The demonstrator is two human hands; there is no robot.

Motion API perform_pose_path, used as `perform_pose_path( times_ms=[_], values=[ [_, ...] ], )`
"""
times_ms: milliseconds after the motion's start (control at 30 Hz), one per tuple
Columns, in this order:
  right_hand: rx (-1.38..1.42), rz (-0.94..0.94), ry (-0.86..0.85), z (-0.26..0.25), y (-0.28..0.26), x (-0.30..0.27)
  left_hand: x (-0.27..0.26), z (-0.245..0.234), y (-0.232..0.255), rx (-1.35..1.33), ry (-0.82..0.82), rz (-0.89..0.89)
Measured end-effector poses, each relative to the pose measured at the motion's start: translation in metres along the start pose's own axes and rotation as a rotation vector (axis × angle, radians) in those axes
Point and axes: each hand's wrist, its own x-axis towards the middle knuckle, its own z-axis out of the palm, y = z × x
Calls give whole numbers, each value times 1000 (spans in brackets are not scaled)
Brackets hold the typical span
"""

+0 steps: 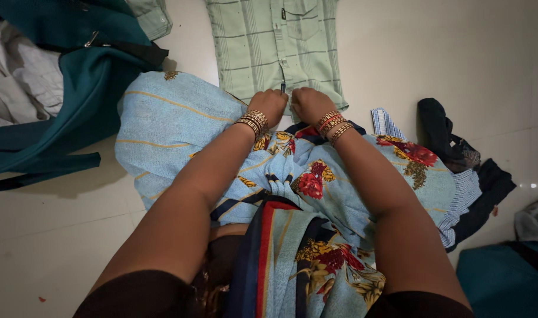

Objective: The person takes a light green plaid shirt from a teal bag, lays it on the floor, and buttons it up. They then fold the shirt neatly by hand, smoothing out the fabric and aligning the edges before placing it aside.

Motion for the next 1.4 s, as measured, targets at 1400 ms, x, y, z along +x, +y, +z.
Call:
perform_pose_path(
  times_ms=[1400],
  values=[
    [350,136,33,-52,4,-3,-27,-35,12,28,145,127]
  ],
)
